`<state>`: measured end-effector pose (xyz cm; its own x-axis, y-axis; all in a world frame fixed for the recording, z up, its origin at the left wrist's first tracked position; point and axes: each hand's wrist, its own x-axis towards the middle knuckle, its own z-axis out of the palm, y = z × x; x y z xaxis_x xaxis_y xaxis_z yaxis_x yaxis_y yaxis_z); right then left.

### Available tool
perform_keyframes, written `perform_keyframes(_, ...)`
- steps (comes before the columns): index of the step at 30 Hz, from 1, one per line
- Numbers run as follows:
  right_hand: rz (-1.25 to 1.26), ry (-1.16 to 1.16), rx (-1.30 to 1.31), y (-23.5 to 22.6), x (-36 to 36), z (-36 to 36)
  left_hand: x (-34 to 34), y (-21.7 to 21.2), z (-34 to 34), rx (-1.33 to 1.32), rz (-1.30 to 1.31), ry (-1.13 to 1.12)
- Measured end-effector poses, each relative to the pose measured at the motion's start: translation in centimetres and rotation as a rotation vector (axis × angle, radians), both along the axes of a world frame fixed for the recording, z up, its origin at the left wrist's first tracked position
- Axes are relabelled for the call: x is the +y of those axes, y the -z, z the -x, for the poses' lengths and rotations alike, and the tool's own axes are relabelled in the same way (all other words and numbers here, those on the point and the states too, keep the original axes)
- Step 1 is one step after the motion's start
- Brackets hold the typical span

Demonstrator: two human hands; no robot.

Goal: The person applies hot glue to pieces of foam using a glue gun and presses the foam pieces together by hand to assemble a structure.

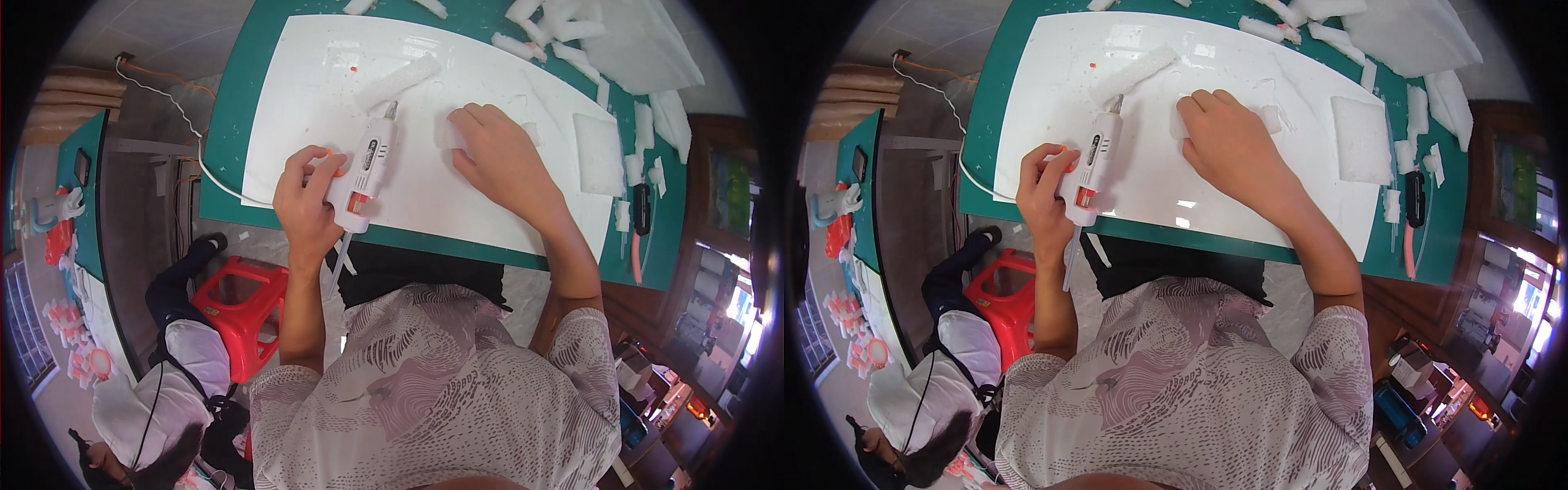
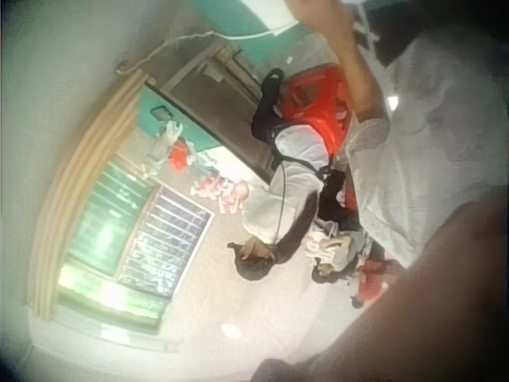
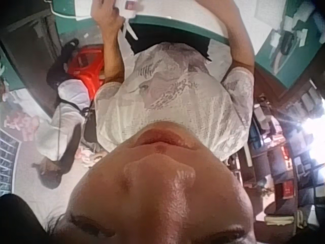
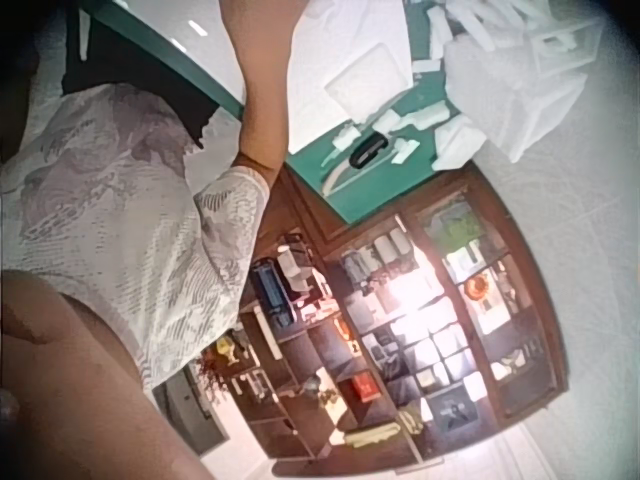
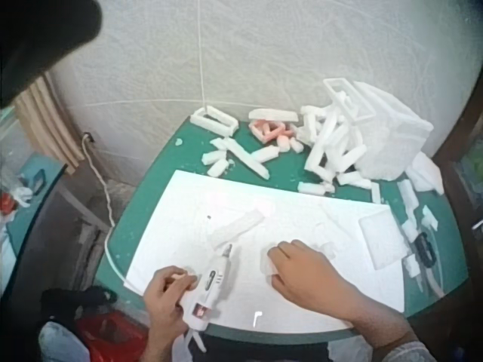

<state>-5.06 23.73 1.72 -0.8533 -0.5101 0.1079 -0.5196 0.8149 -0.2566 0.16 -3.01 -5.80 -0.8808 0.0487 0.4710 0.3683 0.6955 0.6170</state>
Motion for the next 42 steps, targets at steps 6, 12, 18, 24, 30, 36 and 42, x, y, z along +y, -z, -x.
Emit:
perform_keyframes(6, -0.008, 0.002, -0.019, -0.04, 0.0, 0.02, -0.04, -0.03, 0.0, -0.001, 0.007, 0.005)
perform_keyframes(12, -0.003, -0.002, -0.012, -0.1, -0.01, 0.01, -0.03, -0.06, 0.04, 0.012, 0.006, 0.011)
perform_keyframes(18, -0.002, -0.001, 0.0, -0.1, -0.06, 0.01, 0.0, -0.03, 0.05, 0.004, 0.001, 0.01)
perform_keyframes(24, 0.001, -0.001, 0.002, -0.1, -0.02, 0.0, -0.05, -0.01, 0.02, 0.003, 0.005, 0.011)
perform_keyframes(30, -0.005, 0.003, -0.01, -0.13, -0.03, 0.02, -0.04, -0.07, -0.01, 0.001, 0.009, 0.012)
perform_keyframes(36, -0.001, 0.001, -0.008, -0.06, -0.01, 0.0, -0.05, -0.04, 0.01, 0.0, -0.002, 0.019)
perform_keyframes(42, -0.006, 0.005, -0.008, -0.04, 0.01, 0.0, -0.02, 0.02, 0.03, 0.011, 0.004, 0.019)
